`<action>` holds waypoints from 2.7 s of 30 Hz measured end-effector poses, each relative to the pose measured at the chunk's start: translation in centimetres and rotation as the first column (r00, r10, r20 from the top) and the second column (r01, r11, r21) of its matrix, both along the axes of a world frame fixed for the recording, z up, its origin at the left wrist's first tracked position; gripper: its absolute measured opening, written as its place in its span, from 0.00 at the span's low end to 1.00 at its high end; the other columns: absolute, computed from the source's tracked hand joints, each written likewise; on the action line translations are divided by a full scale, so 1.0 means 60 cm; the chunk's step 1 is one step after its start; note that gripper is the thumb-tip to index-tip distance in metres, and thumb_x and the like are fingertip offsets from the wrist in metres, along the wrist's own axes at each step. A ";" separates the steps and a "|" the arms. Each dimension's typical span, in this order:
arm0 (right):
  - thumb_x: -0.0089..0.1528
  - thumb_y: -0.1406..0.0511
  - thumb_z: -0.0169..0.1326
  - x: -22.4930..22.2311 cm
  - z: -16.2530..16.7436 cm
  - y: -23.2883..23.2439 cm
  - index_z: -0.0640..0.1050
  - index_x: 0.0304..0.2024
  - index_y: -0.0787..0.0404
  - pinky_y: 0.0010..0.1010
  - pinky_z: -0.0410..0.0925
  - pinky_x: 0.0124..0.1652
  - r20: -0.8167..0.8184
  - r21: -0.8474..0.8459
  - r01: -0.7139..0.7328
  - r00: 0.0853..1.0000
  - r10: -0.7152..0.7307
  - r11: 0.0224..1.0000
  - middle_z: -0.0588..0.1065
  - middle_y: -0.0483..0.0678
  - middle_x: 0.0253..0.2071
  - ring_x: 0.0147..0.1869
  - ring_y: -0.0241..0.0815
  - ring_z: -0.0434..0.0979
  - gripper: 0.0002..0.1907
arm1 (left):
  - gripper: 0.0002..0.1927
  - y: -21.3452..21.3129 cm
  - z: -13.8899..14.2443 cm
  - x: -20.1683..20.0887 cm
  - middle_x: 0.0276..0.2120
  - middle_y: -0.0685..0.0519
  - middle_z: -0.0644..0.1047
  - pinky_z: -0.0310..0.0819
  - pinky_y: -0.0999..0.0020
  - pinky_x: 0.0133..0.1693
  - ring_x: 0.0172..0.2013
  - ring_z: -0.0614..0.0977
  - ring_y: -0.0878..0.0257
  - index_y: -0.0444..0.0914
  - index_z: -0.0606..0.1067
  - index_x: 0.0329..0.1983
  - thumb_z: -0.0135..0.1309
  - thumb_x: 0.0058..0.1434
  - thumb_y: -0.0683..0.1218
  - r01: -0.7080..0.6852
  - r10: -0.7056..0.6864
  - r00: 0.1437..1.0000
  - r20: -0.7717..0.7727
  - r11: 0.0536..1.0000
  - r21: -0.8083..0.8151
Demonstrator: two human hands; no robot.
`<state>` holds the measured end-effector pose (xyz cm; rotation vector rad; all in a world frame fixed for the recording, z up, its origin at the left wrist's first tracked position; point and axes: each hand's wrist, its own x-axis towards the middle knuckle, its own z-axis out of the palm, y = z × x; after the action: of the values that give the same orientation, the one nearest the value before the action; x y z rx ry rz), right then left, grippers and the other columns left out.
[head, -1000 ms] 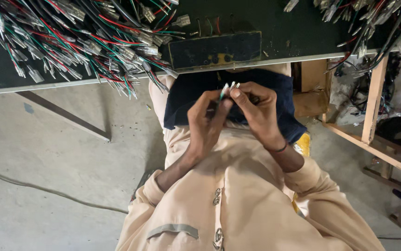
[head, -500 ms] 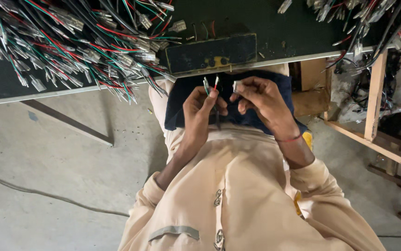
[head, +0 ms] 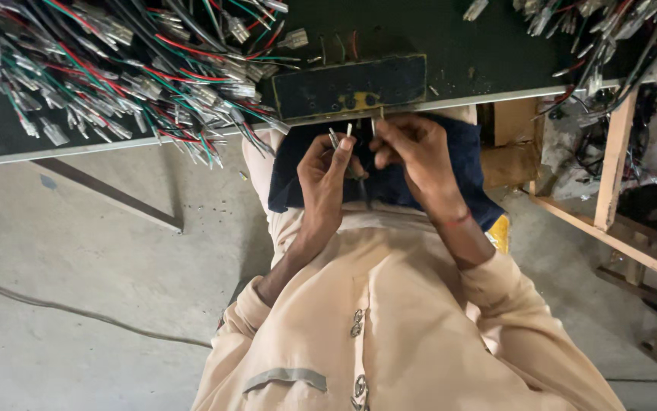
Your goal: The person sits at a workbench covered with wire harnesses and connector terminals. They pick up a connector, insert stripped red and green wire ends into it by hand, press the wires into place, and set the finished connector back on the table, repeating this with successive connectors.
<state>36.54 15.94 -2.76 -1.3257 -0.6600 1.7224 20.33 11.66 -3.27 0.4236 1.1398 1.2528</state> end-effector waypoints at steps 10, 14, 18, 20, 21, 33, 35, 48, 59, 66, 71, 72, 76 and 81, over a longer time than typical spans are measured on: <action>0.66 0.68 0.60 0.000 0.000 -0.001 0.79 0.46 0.71 0.25 0.75 0.34 -0.013 0.017 -0.019 1.000 0.020 1.000 0.80 0.52 0.35 0.31 0.35 0.80 0.10 | 0.10 0.001 -0.012 -0.011 0.27 0.53 0.79 0.72 0.74 0.31 0.28 0.78 0.69 0.33 0.76 0.37 0.60 0.68 0.46 0.018 -0.022 0.996 -0.091 0.999 -0.043; 0.66 0.68 0.60 0.006 0.000 0.000 0.80 0.47 0.72 0.24 0.74 0.32 -0.032 0.025 -0.036 0.999 0.036 0.999 0.80 0.53 0.35 0.30 0.35 0.79 0.11 | 0.10 -0.003 -0.016 -0.006 0.28 0.54 0.79 0.72 0.74 0.31 0.28 0.78 0.70 0.33 0.77 0.37 0.61 0.68 0.46 0.034 -0.037 0.995 -0.093 0.999 -0.036; 0.67 0.68 0.60 0.008 0.003 0.001 0.80 0.47 0.72 0.24 0.73 0.32 -0.029 0.010 -0.044 0.999 0.045 0.999 0.80 0.53 0.35 0.29 0.35 0.78 0.11 | 0.10 -0.007 -0.013 -0.006 0.28 0.54 0.78 0.72 0.74 0.31 0.29 0.78 0.70 0.33 0.76 0.38 0.61 0.68 0.46 0.029 -0.031 0.994 -0.105 0.999 -0.027; 0.67 0.68 0.60 0.008 0.007 0.001 0.80 0.47 0.72 0.24 0.72 0.32 -0.049 0.001 -0.048 0.998 0.048 0.999 0.80 0.53 0.35 0.29 0.35 0.78 0.11 | 0.10 -0.009 -0.010 -0.007 0.29 0.54 0.79 0.71 0.75 0.32 0.29 0.78 0.70 0.33 0.77 0.40 0.60 0.69 0.46 0.050 -0.053 0.992 -0.111 0.998 -0.030; 0.67 0.68 0.60 0.009 0.009 0.002 0.80 0.47 0.72 0.24 0.72 0.32 -0.064 -0.007 -0.047 0.997 0.046 0.999 0.80 0.53 0.35 0.29 0.34 0.78 0.11 | 0.10 -0.009 -0.009 -0.007 0.29 0.54 0.78 0.72 0.75 0.31 0.29 0.78 0.70 0.33 0.77 0.40 0.60 0.68 0.46 0.041 -0.045 0.994 -0.104 0.998 -0.040; 0.66 0.67 0.61 0.005 0.012 0.012 0.80 0.45 0.71 0.23 0.71 0.31 -0.056 -0.048 -0.023 0.998 0.020 0.999 0.80 0.53 0.34 0.29 0.34 0.78 0.10 | 0.11 -0.005 0.009 -0.009 0.28 0.54 0.78 0.74 0.74 0.30 0.27 0.78 0.70 0.32 0.76 0.40 0.59 0.68 0.46 0.037 -0.043 0.993 -0.109 0.998 -0.052; 0.67 0.67 0.61 -0.004 0.004 0.012 0.80 0.44 0.71 0.23 0.71 0.31 -0.089 -0.009 0.034 0.995 -0.035 0.999 0.80 0.54 0.35 0.29 0.35 0.77 0.10 | 0.10 -0.002 0.007 -0.008 0.28 0.54 0.78 0.74 0.75 0.30 0.28 0.78 0.70 0.33 0.76 0.40 0.59 0.68 0.46 0.016 -0.021 0.994 -0.110 0.999 -0.052; 0.67 0.64 0.61 0.016 0.010 0.010 0.82 0.42 0.68 0.22 0.66 0.29 0.093 0.022 -0.142 0.986 0.140 0.990 0.79 0.46 0.35 0.29 0.31 0.73 0.11 | 0.11 0.015 -0.005 0.033 0.25 0.56 0.77 0.64 0.77 0.29 0.26 0.73 0.74 0.35 0.73 0.33 0.59 0.70 0.45 -0.119 0.120 0.972 -0.202 0.993 0.014; 0.67 0.63 0.62 0.001 0.000 0.001 0.82 0.40 0.68 0.23 0.64 0.30 0.061 0.073 -0.038 0.998 0.034 0.997 0.78 0.45 0.33 0.29 0.32 0.72 0.11 | 0.09 0.030 0.016 0.047 0.26 0.56 0.77 0.66 0.76 0.30 0.26 0.74 0.72 0.34 0.75 0.35 0.59 0.68 0.45 -0.158 0.152 0.968 -0.200 0.987 -0.014; 0.68 0.63 0.59 0.001 0.010 0.000 0.80 0.46 0.66 0.20 0.68 0.33 0.209 0.091 -0.163 0.968 0.141 0.982 0.79 0.43 0.34 0.34 0.28 0.75 0.11 | 0.10 0.040 0.008 0.062 0.26 0.58 0.76 0.63 0.78 0.28 0.26 0.71 0.75 0.33 0.76 0.35 0.60 0.69 0.44 -0.189 0.194 0.944 -0.266 0.981 0.047; 0.67 0.65 0.60 -0.008 0.009 -0.009 0.80 0.44 0.66 0.19 0.66 0.30 0.246 0.067 -0.141 0.962 0.120 0.988 0.77 0.42 0.32 0.32 0.27 0.72 0.09 | 0.10 0.041 0.007 0.054 0.27 0.58 0.77 0.67 0.78 0.29 0.27 0.73 0.75 0.33 0.76 0.35 0.60 0.69 0.44 -0.179 0.180 0.958 -0.222 0.984 0.028; 0.67 0.66 0.61 -0.009 0.009 -0.010 0.80 0.43 0.67 0.20 0.66 0.30 0.249 0.102 -0.133 0.963 0.105 0.986 0.77 0.42 0.32 0.32 0.27 0.72 0.09 | 0.10 0.041 0.007 0.053 0.27 0.57 0.77 0.68 0.78 0.29 0.27 0.74 0.75 0.33 0.75 0.35 0.60 0.69 0.44 -0.169 0.173 0.957 -0.232 0.985 0.036; 0.67 0.67 0.60 -0.012 0.005 -0.009 0.81 0.42 0.68 0.20 0.65 0.31 0.178 0.094 -0.097 0.981 0.079 0.991 0.77 0.41 0.32 0.31 0.27 0.71 0.08 | 0.11 0.036 0.011 0.050 0.27 0.55 0.79 0.71 0.76 0.31 0.27 0.76 0.73 0.33 0.76 0.36 0.59 0.69 0.45 -0.147 0.158 0.947 -0.279 0.987 0.061; 0.67 0.68 0.60 -0.010 0.005 -0.010 0.80 0.41 0.68 0.20 0.67 0.32 0.153 0.091 -0.096 0.985 0.082 0.991 0.76 0.43 0.31 0.32 0.28 0.73 0.07 | 0.10 0.023 0.011 0.052 0.26 0.55 0.78 0.70 0.75 0.31 0.27 0.76 0.73 0.33 0.75 0.37 0.58 0.69 0.44 -0.136 0.140 0.964 -0.227 0.990 0.033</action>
<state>35.95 15.36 -2.49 -1.3834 -0.8903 1.6496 23.48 13.01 -2.64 0.5184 1.3746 1.3610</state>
